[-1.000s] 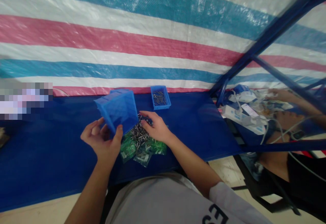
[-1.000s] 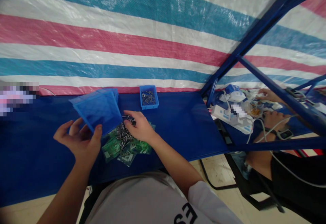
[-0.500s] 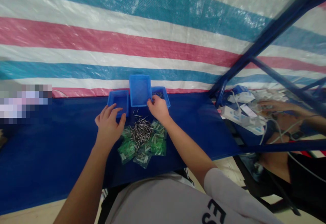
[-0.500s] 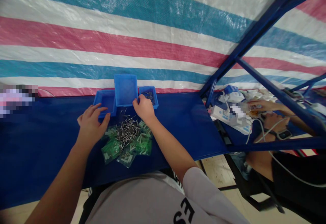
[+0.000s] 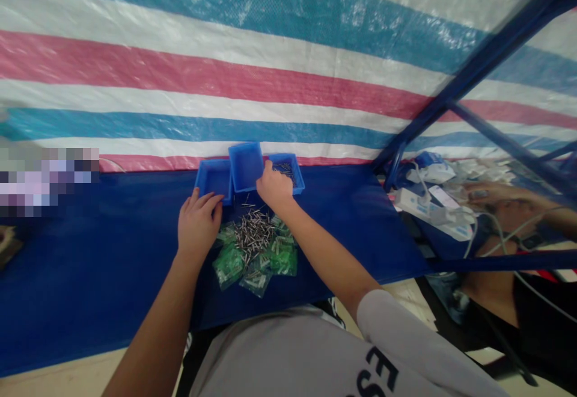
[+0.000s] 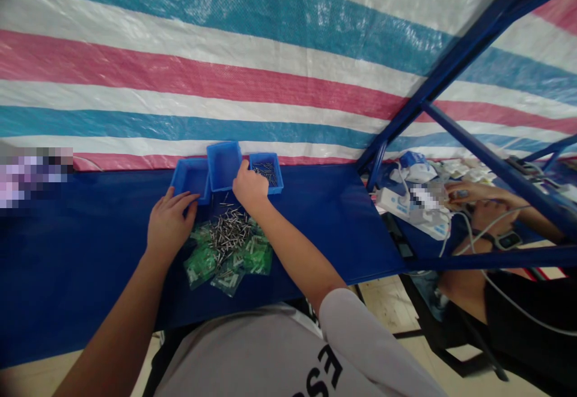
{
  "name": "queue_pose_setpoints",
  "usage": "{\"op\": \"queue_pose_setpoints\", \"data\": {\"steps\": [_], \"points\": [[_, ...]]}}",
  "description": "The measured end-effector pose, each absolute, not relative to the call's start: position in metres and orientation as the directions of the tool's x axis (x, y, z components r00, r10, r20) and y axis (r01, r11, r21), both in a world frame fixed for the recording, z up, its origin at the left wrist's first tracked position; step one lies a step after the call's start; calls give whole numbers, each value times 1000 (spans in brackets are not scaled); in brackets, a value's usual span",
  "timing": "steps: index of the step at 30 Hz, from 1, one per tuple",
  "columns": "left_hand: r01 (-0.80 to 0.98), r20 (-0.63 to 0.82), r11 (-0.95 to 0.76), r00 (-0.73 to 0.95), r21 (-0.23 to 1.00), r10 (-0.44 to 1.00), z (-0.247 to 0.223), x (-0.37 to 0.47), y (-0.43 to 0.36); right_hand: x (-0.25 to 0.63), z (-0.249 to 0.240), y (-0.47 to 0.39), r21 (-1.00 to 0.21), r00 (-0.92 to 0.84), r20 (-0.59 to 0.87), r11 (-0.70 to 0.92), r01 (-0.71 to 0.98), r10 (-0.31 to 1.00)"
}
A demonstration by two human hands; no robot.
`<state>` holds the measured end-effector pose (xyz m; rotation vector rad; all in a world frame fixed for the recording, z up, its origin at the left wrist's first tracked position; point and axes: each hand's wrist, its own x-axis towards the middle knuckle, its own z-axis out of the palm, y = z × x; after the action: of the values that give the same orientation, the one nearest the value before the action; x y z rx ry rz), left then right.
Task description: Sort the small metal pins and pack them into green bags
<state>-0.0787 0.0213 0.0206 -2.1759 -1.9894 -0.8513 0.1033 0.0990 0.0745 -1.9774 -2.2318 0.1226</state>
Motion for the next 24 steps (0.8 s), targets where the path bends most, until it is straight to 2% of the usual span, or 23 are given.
{"op": "queue_pose_setpoints", "data": {"steps": [7, 17, 19, 21, 22, 24], "points": [[925, 415, -158, 0, 346, 910, 19, -75, 26, 108, 68, 92, -96, -182, 44, 186, 978, 982], [920, 394, -198, 53, 337, 917, 21, -70, 18, 126, 59, 79, -89, -295, 159, 311, 946, 942], [925, 398, -204, 64, 320, 915, 20, -71, 19, 126, 61, 70, -105, -354, 209, 381, 919, 912], [926, 404, -206, 66, 315, 912, 19, -73, 21, 122, 62, 59, -123, -483, 219, 515, 848, 848], [926, 407, -205, 61, 319, 911, 19, -75, 22, 118, 62, 53, -126, -567, 187, 592, 796, 803], [924, 414, -196, 46, 328, 909, 19, -78, 25, 108, 60, 44, -126, -623, 106, 632, 765, 775]]}}
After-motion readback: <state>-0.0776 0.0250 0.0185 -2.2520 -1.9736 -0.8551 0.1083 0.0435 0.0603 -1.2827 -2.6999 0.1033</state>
